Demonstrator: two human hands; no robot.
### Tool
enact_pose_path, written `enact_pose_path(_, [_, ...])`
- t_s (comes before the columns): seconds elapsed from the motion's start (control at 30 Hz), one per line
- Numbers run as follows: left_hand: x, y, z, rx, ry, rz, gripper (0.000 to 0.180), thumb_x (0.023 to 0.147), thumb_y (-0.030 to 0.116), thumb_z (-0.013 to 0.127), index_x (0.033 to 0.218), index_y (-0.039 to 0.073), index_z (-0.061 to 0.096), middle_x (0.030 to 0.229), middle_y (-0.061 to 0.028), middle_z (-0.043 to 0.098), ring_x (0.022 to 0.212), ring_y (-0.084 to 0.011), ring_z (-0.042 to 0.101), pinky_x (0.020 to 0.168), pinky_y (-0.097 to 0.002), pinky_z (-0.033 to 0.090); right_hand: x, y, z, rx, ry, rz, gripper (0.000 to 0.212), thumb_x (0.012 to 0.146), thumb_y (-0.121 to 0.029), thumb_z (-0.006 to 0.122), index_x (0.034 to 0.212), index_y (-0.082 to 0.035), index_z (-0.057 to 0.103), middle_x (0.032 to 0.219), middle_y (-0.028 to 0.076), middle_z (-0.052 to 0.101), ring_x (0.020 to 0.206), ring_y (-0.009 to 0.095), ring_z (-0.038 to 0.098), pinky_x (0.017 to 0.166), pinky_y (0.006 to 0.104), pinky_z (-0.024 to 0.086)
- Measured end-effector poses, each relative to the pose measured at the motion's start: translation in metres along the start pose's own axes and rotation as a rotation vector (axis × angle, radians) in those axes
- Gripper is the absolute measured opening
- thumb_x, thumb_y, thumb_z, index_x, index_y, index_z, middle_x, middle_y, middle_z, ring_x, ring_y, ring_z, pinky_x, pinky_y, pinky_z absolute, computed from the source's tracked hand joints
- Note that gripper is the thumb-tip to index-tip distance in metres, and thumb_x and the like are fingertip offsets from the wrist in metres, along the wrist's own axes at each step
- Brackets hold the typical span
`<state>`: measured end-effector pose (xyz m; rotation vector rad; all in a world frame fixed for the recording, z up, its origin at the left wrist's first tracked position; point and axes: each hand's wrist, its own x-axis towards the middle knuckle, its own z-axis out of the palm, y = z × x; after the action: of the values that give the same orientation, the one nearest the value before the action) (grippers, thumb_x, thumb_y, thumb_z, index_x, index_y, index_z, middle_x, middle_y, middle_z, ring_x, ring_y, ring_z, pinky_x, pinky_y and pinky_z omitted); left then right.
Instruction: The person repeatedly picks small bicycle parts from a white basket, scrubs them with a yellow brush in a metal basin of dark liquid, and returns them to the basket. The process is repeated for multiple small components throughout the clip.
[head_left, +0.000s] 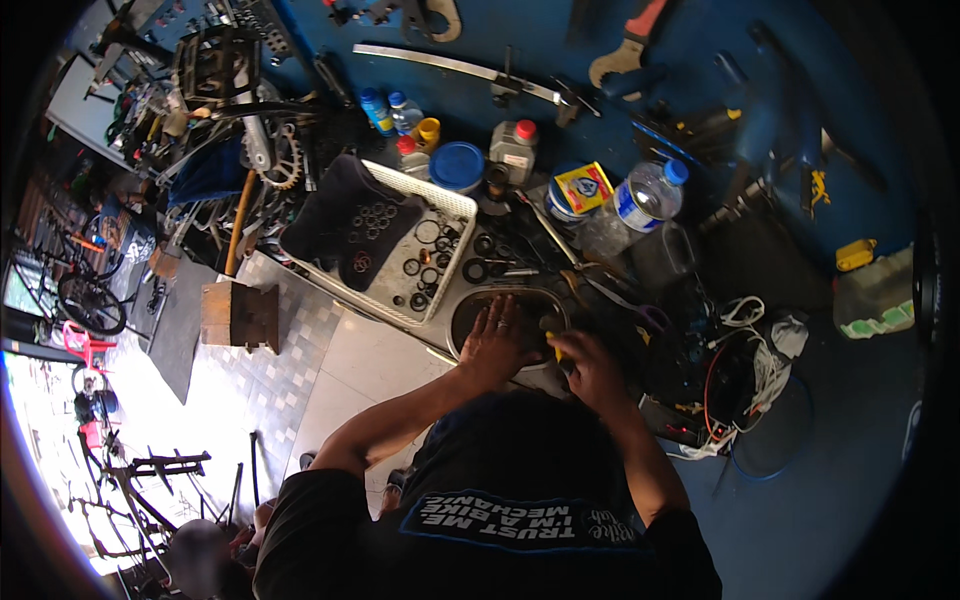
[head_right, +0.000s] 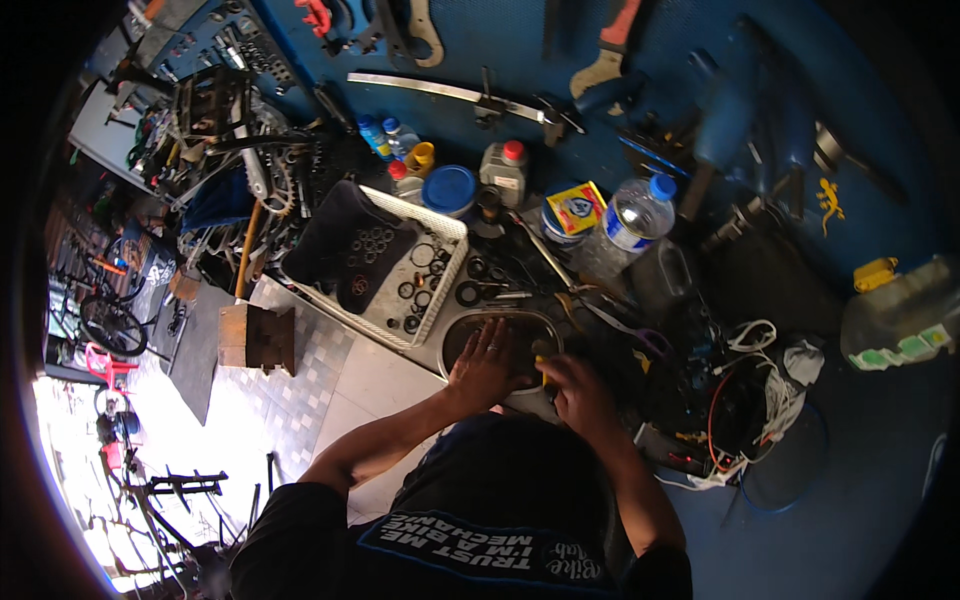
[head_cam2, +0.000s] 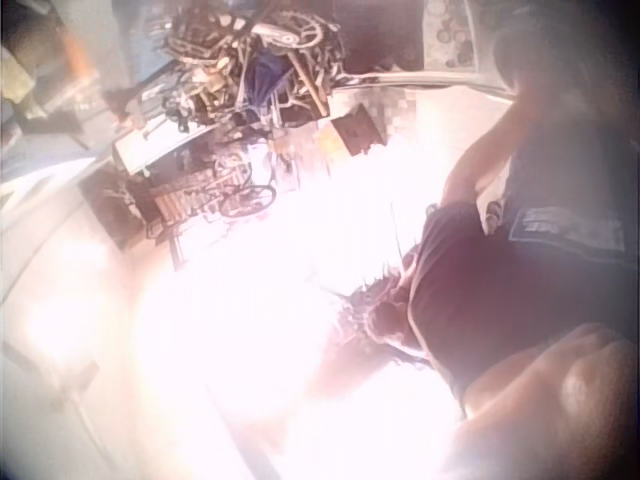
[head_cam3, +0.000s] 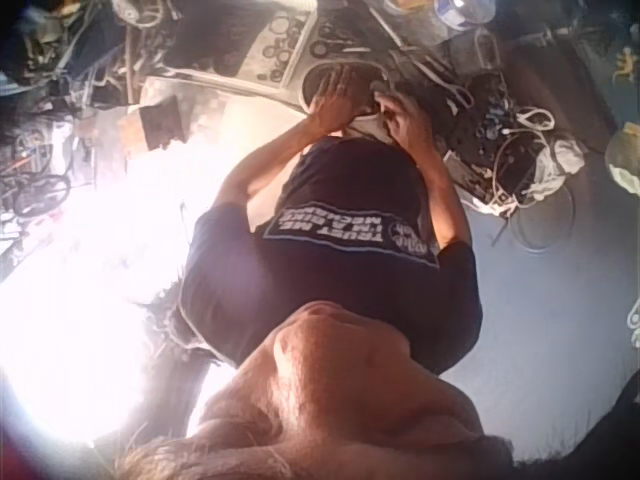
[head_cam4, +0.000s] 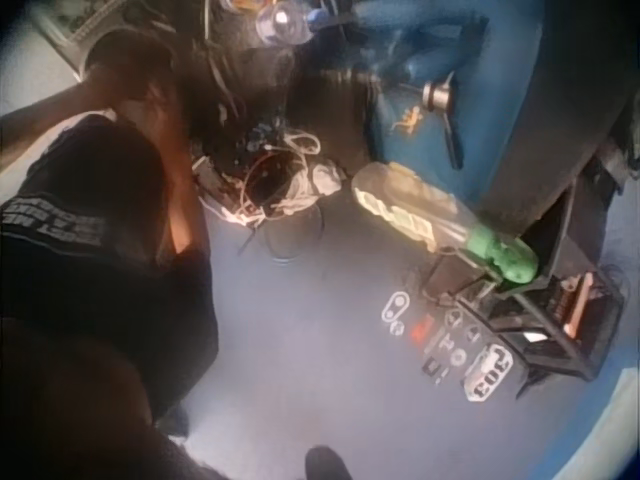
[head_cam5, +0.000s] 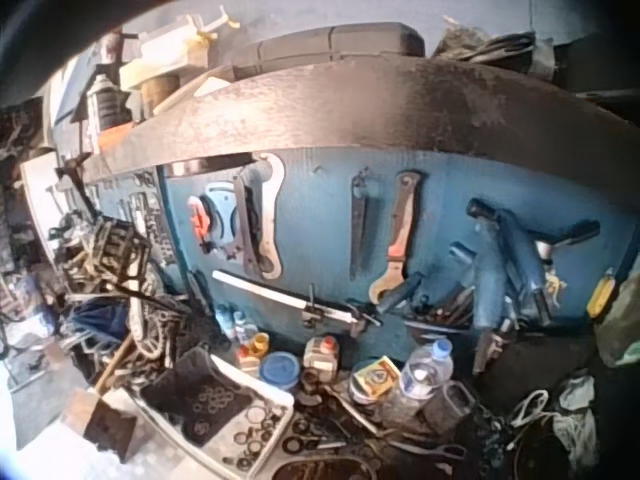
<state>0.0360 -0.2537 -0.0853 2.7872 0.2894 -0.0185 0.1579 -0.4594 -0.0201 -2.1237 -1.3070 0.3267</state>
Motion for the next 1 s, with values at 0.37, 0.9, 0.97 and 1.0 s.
enact_pose_path(0.37, [0.013,0.037,0.004,-0.111,-0.131,0.082,0.108,0.101,0.080,0.046,0.171,-0.001,0.029,0.179,-0.0252,0.025,0.169,-0.0402,0.014,0.135,-0.0597,0.013,0.019,-0.022,-0.023,0.353,0.392,0.162,0.024,0.103,-0.008,0.073,0.127,-0.001,0.073,0.118,0.015,0.079,0.103,0.026,0.077,0.089,0.0360,0.060])
enact_pose_path(0.9, [-0.005,0.024,-0.005,-0.087,-0.025,0.239,0.098,0.098,0.071,0.061,0.161,-0.002,0.046,0.169,-0.0262,0.043,0.163,-0.0408,0.030,0.132,-0.0582,0.027,0.013,-0.017,-0.015,0.292,0.365,0.136,0.025,0.103,-0.005,0.073,0.128,-0.002,0.073,0.118,0.013,0.078,0.097,0.017,0.076,0.082,0.0307,0.061])
enact_pose_path(0.97, [0.007,0.027,0.001,-0.063,0.028,0.251,0.101,0.099,0.075,0.057,0.161,-0.003,0.046,0.168,-0.0282,0.042,0.163,-0.0411,0.030,0.132,-0.0584,0.026,0.016,-0.019,-0.016,0.288,0.380,0.108,0.025,0.102,-0.004,0.073,0.127,-0.001,0.073,0.117,0.013,0.078,0.096,0.017,0.076,0.082,0.0308,0.061])
enact_pose_path(1.0, [0.010,0.029,0.002,-0.043,-0.024,0.256,0.101,0.099,0.077,0.055,0.161,-0.003,0.046,0.168,-0.0283,0.043,0.163,-0.0411,0.030,0.133,-0.0584,0.025,0.017,-0.020,-0.016,0.286,0.388,0.093,0.025,0.102,-0.004,0.073,0.127,-0.001,0.073,0.117,0.013,0.078,0.095,0.017,0.076,0.081,0.0309,0.061])
